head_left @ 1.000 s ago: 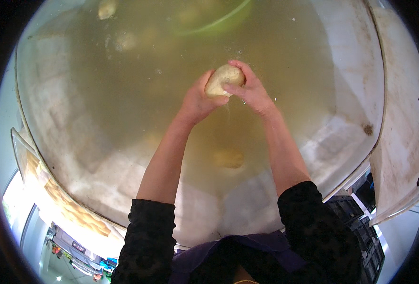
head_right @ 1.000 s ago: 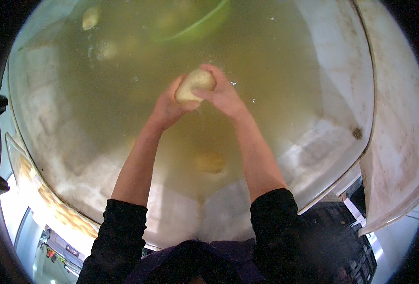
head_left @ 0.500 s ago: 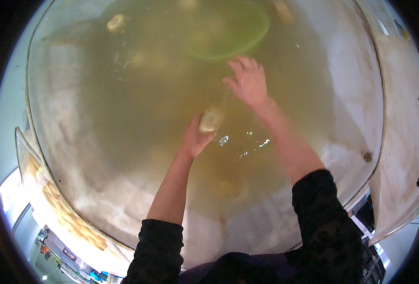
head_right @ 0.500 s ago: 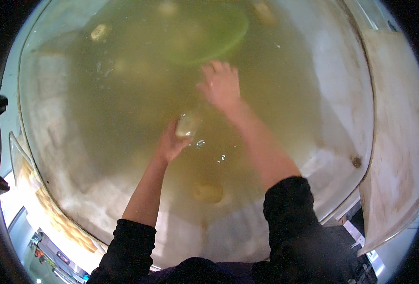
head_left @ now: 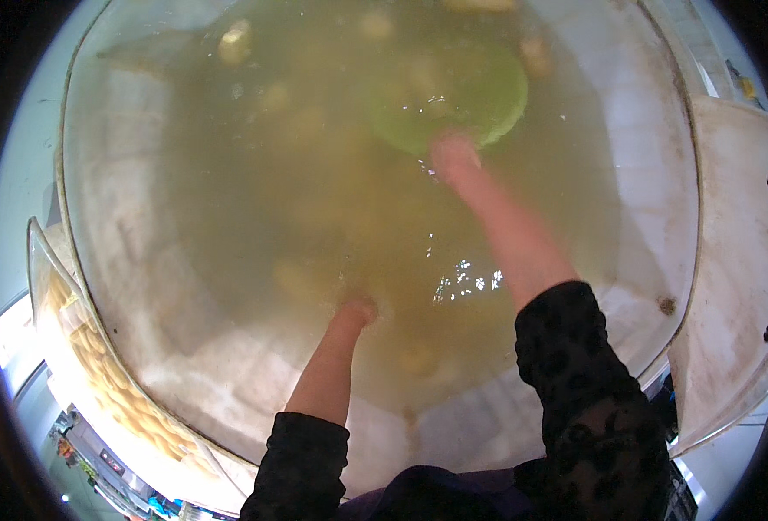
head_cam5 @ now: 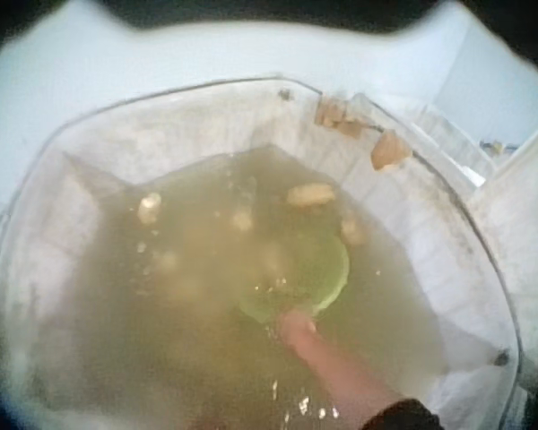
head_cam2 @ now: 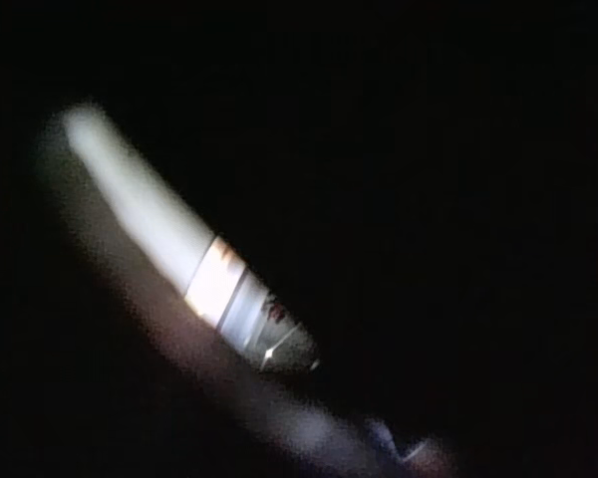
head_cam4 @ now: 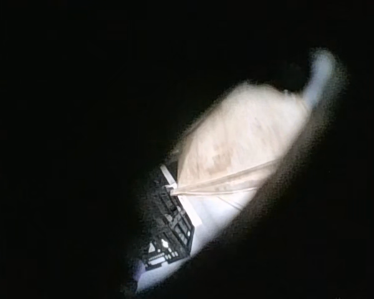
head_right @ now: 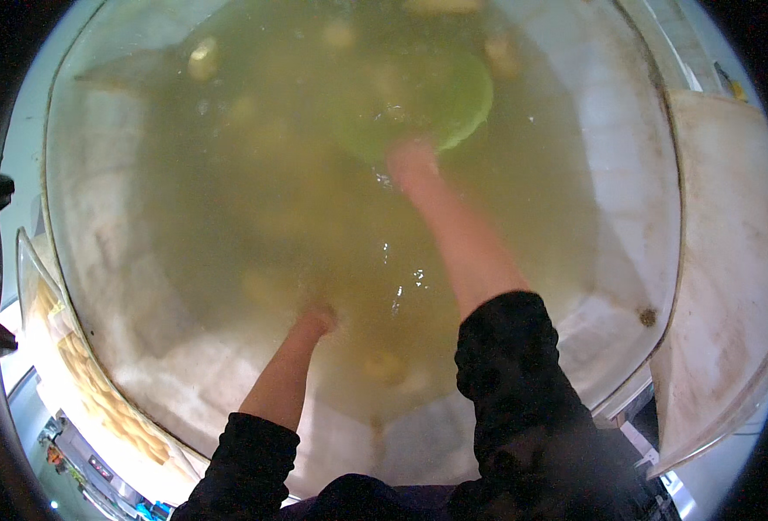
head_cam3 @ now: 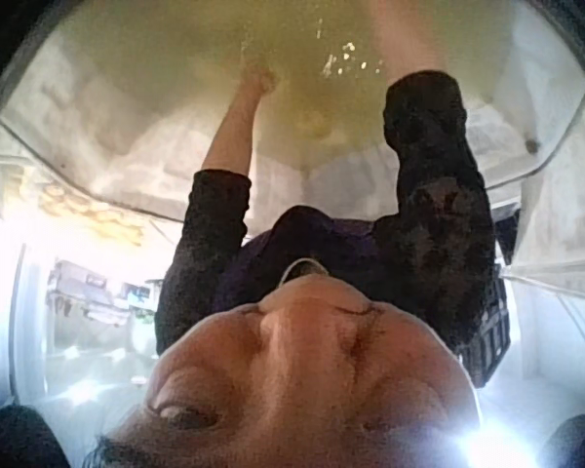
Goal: The person unpacks individually wrapped root vegetables from plastic bags, places them into a green bowl, and then transfers the bowl into a large water tub. The person repeats this process with multiple packages.
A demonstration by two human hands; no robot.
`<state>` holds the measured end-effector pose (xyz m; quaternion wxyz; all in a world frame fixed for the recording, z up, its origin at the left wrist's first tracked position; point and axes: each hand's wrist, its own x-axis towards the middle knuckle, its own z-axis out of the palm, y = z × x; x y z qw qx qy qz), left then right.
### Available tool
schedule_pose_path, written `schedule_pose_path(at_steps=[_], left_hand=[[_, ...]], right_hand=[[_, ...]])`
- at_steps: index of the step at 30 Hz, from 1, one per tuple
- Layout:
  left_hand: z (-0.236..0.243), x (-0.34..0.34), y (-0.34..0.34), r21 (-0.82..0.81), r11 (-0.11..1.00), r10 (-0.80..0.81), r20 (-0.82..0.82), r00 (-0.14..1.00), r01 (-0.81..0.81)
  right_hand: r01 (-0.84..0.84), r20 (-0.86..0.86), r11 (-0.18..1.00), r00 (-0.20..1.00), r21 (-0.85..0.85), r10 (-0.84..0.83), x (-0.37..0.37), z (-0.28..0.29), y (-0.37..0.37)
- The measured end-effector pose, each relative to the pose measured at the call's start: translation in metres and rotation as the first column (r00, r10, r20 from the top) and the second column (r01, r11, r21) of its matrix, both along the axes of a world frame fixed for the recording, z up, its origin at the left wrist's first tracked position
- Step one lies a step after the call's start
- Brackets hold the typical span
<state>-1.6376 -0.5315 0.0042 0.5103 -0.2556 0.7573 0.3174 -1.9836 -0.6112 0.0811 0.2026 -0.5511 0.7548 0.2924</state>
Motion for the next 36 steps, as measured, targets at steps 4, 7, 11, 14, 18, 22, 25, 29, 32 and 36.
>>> schedule_pose_path(at_steps=[4,7,11,14,18,22,25,29,32,36], left_hand=[[-0.022,0.03,0.036,0.016,0.994,0.113,-0.053,0.992,-0.112],[0.082,-0.025,0.015,-0.026,0.957,0.287,-0.041,0.957,-0.288],[0.141,-0.026,0.005,-0.032,0.957,0.278,-0.174,0.945,-0.287],[0.178,-0.011,-0.007,-0.049,0.979,0.189,-0.163,0.968,-0.2],[0.258,0.03,-0.011,-0.171,0.947,0.23,-0.22,0.948,-0.27],[0.303,0.079,0.001,-0.34,0.87,0.221,-0.378,0.899,-0.357],[0.333,0.095,0.008,-0.358,0.838,0.218,-0.472,0.854,-0.412],[0.367,0.117,0.012,-0.347,0.811,0.178,-0.622,0.763,-0.472],[0.386,0.129,0.001,-0.333,0.795,0.127,-0.726,0.676,-0.507],[0.4,0.176,-0.024,-0.247,0.6,0.014,-0.948,0.318,-0.761]], right_hand=[[0.021,0.103,0.956,0.995,-0.293,0.01,0.033,0.018,0.04],[0.107,0.192,0.904,0.981,-0.415,-0.028,0.041,0.048,0.107],[0.243,0.401,0.889,0.913,-0.389,-0.075,0.086,0.113,0.165],[0.37,0.602,0.82,0.798,-0.437,-0.04,0.121,0.171,0.198],[0.676,0.828,0.665,0.54,-0.317,-0.154,0.137,0.206,0.244],[0.906,0.97,0.413,0.008,0.095,-0.242,0.159,0.246,0.26],[0.938,0.946,0.13,-0.31,0.321,-0.097,0.169,0.258,0.276],[0.877,0.879,-0.096,-0.456,0.471,0.143,0.178,0.295,0.295],[0.878,0.863,-0.129,-0.408,0.46,0.298,0.176,0.312,0.317],[0.988,0.961,-0.069,-0.116,0.138,0.253,0.193,0.364,0.339]])
